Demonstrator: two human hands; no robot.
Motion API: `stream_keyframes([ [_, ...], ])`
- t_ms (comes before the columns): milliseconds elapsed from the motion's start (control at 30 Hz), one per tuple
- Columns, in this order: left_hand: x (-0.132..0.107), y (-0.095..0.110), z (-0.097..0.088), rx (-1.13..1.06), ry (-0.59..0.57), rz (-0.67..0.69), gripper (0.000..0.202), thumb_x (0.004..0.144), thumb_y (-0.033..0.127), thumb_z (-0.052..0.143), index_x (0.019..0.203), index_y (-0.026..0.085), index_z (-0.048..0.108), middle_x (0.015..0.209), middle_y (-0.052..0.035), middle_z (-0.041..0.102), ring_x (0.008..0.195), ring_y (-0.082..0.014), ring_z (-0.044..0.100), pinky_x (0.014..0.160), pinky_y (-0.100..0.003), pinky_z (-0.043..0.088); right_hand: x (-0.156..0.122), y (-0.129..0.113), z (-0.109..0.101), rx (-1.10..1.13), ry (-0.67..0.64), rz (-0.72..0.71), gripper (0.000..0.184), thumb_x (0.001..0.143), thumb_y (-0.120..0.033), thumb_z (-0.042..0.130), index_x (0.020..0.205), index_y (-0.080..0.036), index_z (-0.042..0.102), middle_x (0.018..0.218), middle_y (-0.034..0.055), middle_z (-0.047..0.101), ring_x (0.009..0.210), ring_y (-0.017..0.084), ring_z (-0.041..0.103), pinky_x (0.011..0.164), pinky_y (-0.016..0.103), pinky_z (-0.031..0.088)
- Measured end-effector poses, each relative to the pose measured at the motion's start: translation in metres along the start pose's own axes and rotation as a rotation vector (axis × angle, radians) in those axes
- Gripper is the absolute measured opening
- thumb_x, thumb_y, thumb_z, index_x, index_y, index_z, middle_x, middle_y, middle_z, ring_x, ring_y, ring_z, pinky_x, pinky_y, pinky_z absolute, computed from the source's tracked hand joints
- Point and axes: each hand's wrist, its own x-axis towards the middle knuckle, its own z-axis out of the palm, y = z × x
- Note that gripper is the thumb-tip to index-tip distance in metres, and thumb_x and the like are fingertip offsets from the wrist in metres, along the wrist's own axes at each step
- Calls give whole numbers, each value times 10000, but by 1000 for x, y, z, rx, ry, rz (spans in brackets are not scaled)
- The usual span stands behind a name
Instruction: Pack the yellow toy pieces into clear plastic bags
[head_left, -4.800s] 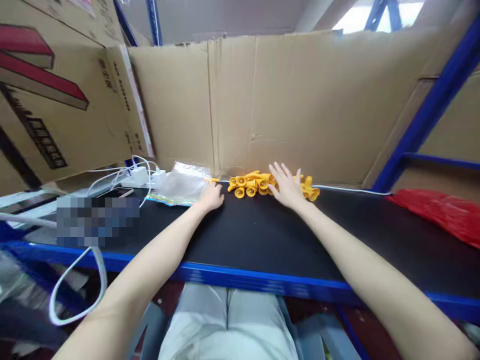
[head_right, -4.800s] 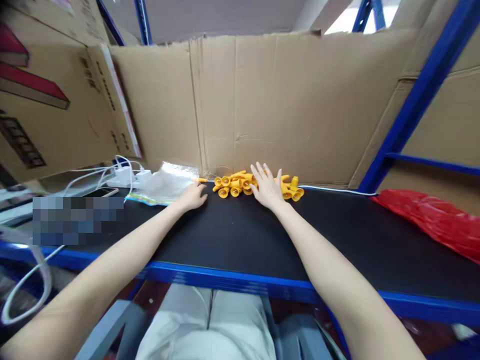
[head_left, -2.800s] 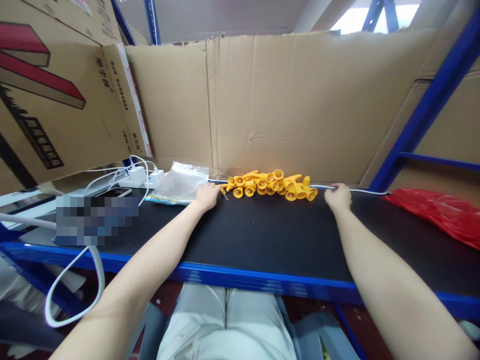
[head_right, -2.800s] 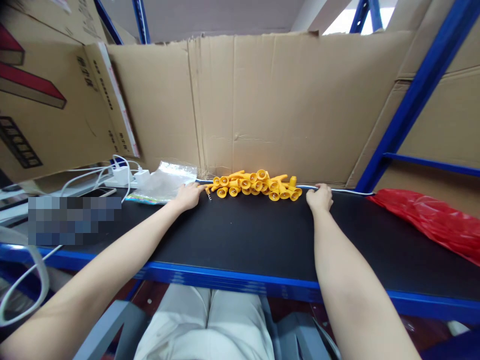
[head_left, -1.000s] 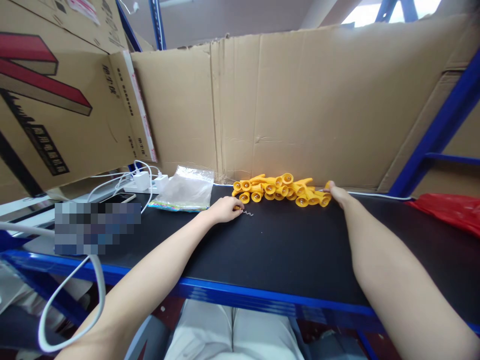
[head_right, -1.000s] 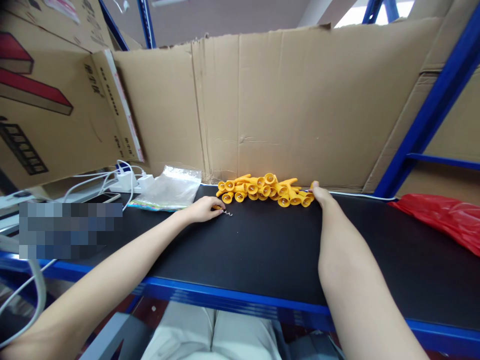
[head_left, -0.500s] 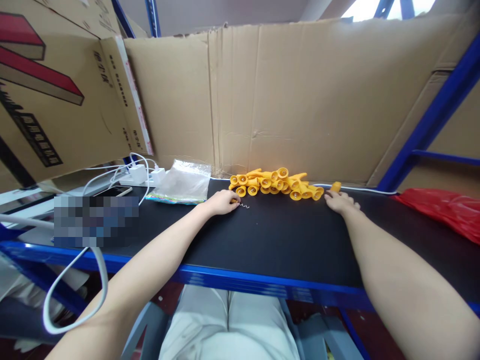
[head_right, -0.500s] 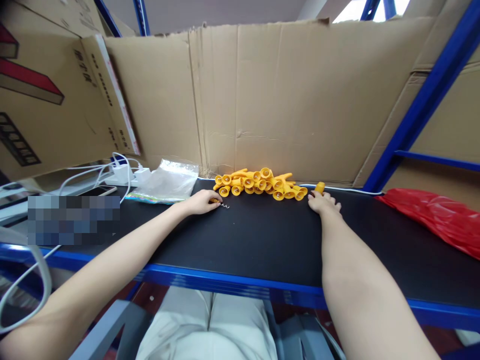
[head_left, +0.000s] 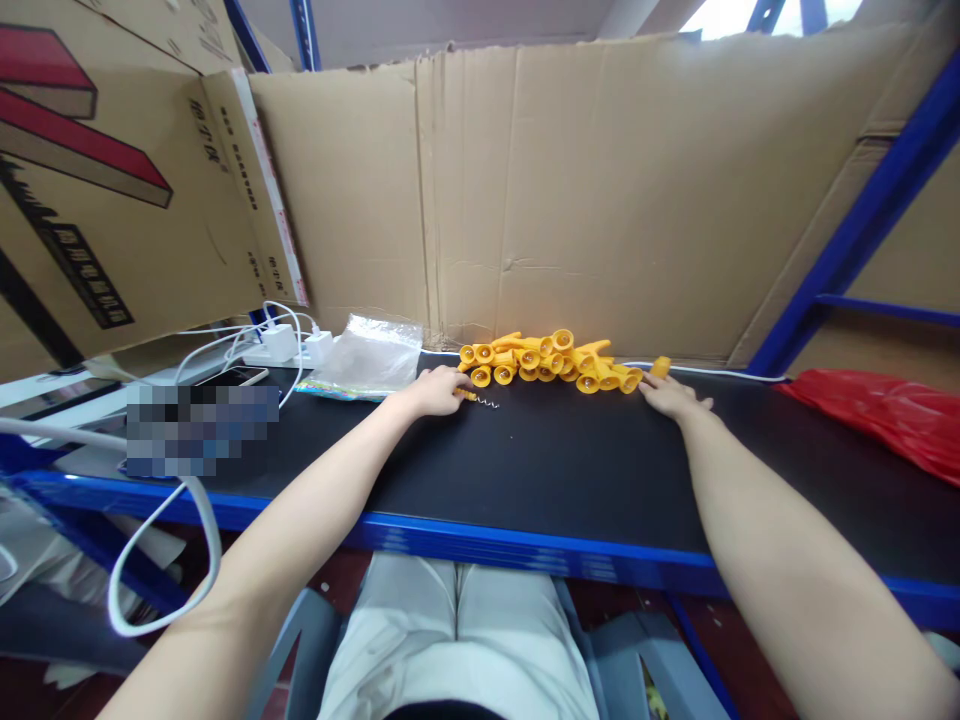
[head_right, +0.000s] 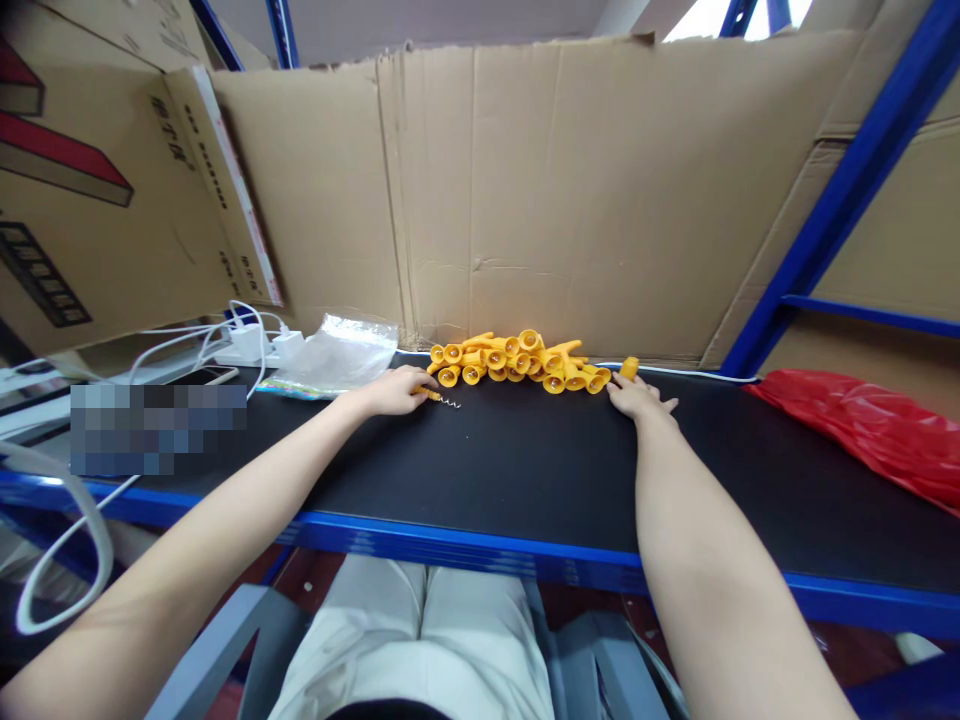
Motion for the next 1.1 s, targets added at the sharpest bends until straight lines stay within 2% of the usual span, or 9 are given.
stream_keyframes([
  [133, -1, -5, -4, 51, 8, -95, 365, 784, 207, 419, 1102, 231, 597, 1167, -67, 562, 1076, -223, 505, 909, -331, 396, -3, -3, -2, 94, 128, 31, 475, 801, -450, 404, 1239, -290, 493, 1325, 123, 417, 1201, 377, 372, 904, 658, 262],
  [267, -4, -8, -7, 74, 14, -120, 435, 748, 228, 460, 1173, 235, 554, 1194, -79, 531, 1070, -231, 508, 888, -316, 413, -11, -16, -19, 279, 365, 56, 328, 791, -331, 431, 1084, -245, 553, 1090, 124, 551, 1057, 300, 506, 860, 556, 374],
  [367, -5, -11, -8, 99, -38, -167, 502, 727, 237, 477, 1228, 235, 521, 1153, -97, 552, 1023, -244, 543, 856, -321, 429, -20, -36, -38, 423, 551, -50, 261, 783, -289, 441, 1012, -214, 541, 992, 107, 567, 973, 252, 543, 841, 484, 415],
  [467, -4, -13, -7, 83, -98, -195, 507, 746, 245, 457, 1249, 230, 508, 1118, -95, 590, 984, -237, 572, 832, -306, 436, -34, -64, -54, 531, 623, -237, 261, 771, -276, 478, 1016, -192, 506, 952, 86, 583, 886, 208, 568, 849, 410, 427],
  [633, 0, -12, -2, -6, -124, -134, 463, 755, 243, 434, 1204, 227, 545, 1126, -51, 617, 997, -205, 572, 847, -267, 424, -73, -108, -63, 609, 415, -637, 452, 659, -297, 635, 1065, -194, 463, 949, 69, 593, 756, 180, 580, 723, 353, 475],
  [700, 0, -11, 0, -46, -122, -122, 446, 752, 256, 434, 1181, 232, 557, 1117, -43, 623, 979, -198, 578, 835, -260, 429, -91, -118, -62, 535, 179, -781, 405, 654, -289, 648, 1021, -198, 502, 904, 51, 607, 748, 171, 584, 706, 326, 478],
  [833, 0, -9, 1, -82, -100, -110, 428, 740, 269, 447, 1146, 227, 572, 1082, -50, 636, 946, -201, 587, 811, -263, 437, -113, -129, -53, 237, -246, -851, 337, 662, -258, 648, 982, -199, 560, 804, 35, 623, 677, 166, 584, 632, 290, 467],
  [933, 1, -11, 2, -85, -88, -105, 415, 736, 270, 451, 1126, 222, 583, 1057, -60, 644, 932, -210, 591, 808, -278, 439, -114, -131, -40, 107, -308, -872, 328, 650, -210, 647, 971, -192, 583, 830, 44, 627, 734, 183, 589, 644, 281, 458],
  [1100, 2, -14, 4, -70, -79, -98, 409, 732, 265, 455, 1116, 217, 588, 1069, -64, 641, 941, -213, 588, 819, -284, 434, -106, -131, -25, 125, -316, -887, 370, 686, -177, 590, 1055, -178, 556, 863, 57, 623, 770, 186, 587, 682, 293, 453],
])
